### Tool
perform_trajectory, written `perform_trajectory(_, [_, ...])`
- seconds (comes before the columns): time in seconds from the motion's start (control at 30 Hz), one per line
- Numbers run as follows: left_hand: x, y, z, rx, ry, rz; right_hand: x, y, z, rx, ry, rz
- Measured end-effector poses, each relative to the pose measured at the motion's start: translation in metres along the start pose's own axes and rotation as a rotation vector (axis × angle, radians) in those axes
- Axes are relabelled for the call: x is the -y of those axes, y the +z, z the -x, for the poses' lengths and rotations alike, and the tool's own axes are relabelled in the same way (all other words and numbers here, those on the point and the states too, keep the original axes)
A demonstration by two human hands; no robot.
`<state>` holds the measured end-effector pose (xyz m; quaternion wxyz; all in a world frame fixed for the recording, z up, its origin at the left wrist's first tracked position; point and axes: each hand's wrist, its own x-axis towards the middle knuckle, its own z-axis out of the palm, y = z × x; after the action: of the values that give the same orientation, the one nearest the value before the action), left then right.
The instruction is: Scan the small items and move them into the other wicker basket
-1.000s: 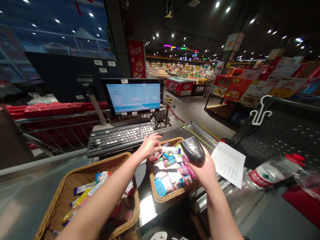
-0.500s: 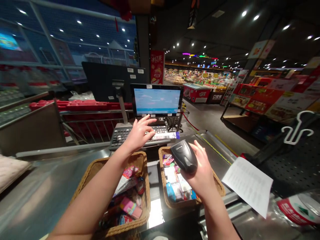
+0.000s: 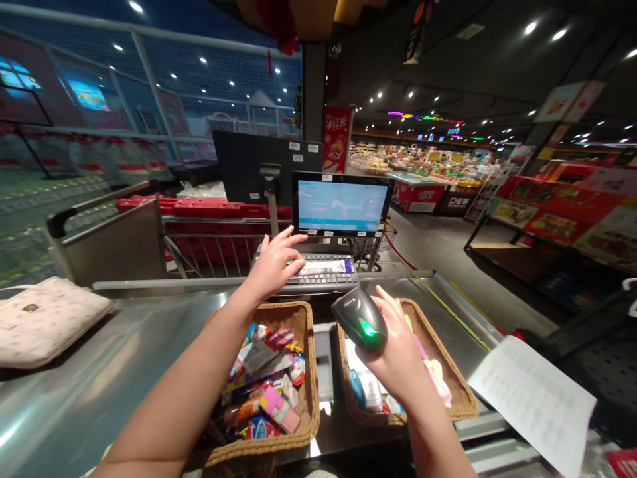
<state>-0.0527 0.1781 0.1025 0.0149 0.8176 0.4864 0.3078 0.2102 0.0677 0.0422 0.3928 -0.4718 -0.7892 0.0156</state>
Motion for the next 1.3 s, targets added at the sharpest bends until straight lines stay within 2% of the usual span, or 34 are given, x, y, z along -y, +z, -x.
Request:
perform_trajectory(0.23, [0.013,-0.004,0.016,0.011,-0.043,-0.005,0.000,0.009,-0.005,-0.015,-0.003,-0.022])
perform_trajectory(0.43, [0.029,-0.004,0.040,0.028,-0.134,-0.020,-0.001,0.020,-0.010,-0.034,-0.019,-0.035])
perform_trajectory(0.6, [0.047,-0.005,0.071,0.042,-0.244,-0.037,0.004,0.037,-0.016,-0.006,-0.058,-0.090])
perform_trajectory(0.83, [0.069,-0.008,0.130,0.038,-0.455,-0.111,0.017,0.066,-0.024,0.098,-0.094,-0.178])
perform_trajectory(1.1, [0.092,0.011,0.191,0.097,-0.647,-0.175,0.031,0.101,-0.027,0.270,-0.059,-0.253])
perform_trajectory(1.3, [0.105,0.032,0.219,0.147,-0.701,-0.336,0.037,0.114,-0.027,0.323,-0.058,-0.290])
